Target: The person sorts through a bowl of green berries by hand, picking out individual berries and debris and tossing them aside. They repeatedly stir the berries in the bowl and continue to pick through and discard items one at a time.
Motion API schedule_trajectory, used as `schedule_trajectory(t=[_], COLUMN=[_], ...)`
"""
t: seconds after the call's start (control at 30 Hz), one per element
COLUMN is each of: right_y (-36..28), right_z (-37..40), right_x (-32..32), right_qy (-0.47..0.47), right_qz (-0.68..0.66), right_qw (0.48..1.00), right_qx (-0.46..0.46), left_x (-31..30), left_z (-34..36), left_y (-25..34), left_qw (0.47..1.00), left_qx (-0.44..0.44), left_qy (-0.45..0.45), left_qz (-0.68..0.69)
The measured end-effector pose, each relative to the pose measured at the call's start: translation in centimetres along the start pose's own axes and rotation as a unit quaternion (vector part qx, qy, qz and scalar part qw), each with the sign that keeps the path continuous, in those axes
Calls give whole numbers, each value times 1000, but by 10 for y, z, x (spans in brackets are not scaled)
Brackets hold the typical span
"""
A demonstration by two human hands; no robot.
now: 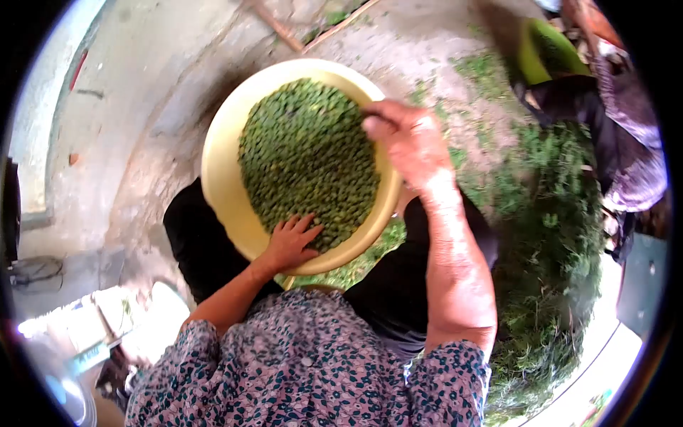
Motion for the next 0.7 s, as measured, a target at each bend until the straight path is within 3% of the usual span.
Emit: schedule_trajectory(t=[0.07, 0.1, 0.13, 0.2, 0.27, 0.33, 0.37, 0.43, 0.47, 0.5, 0.53, 0.57, 0.63, 0.7], right_y=[-2, 13, 22, 50, 72, 72, 95, 109, 110, 149, 134, 137, 150, 144], right_z=[3, 1, -1, -6, -5, 12, 13, 33, 49, 56, 75, 84, 107, 115], right_x=[-6, -8, -7, -1, 15, 40, 53, 91, 106, 138, 147, 160, 182, 186], right_qy=[10, 14, 25, 15, 34, -19, -34, -78, -56, -112, -79, -183, -158, -126], right_qz=[126, 116, 155, 239, 367, 348, 395, 426, 408, 541, 514, 496, 407, 409], right_qw=[985, 991, 982, 971, 929, 937, 915, 901, 908, 813, 839, 848, 897, 898], right_qx=[-117, -69, -101, -21, -40, 6, -76, -14, -75, -182, -159, -44, -71, -99], left_x=[5, 7, 4, 5, 0, 0, 1, 5, 6, 5, 3, 2, 10, 13], left_z=[-4, -3, -3, 0, 4, 5, 6, 8, 7, 8, 7, 7, 5, 3], left_y=[9, 10, 14, 12, 14, 12, 17, 11, 8, 8, 8, 9, 8, 4], left_qw=[1000, 999, 999, 999, 998, 997, 997, 996, 996, 994, 993, 993, 991, 989], left_qx=[10, -7, 12, -17, 1, -8, -7, 7, 7, 14, 17, 18, 29, 24], left_qy=[26, 35, 47, 28, 48, 51, 61, 75, 86, 106, 116, 110, 131, 144], left_qz=[5, 16, 14, 38, 45, 52, 52, 44, 31, 26, 31, 38, 13, 29])
Point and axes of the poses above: each hand's wrist, its own z-axis away from the middle knuckle, its own x-axis out of the palm, y = z × x, the point moved 6 cm from there along -z, towards the middle knuckle, and after that the axes turned 2 degrees about x, right-handed, at the moved point
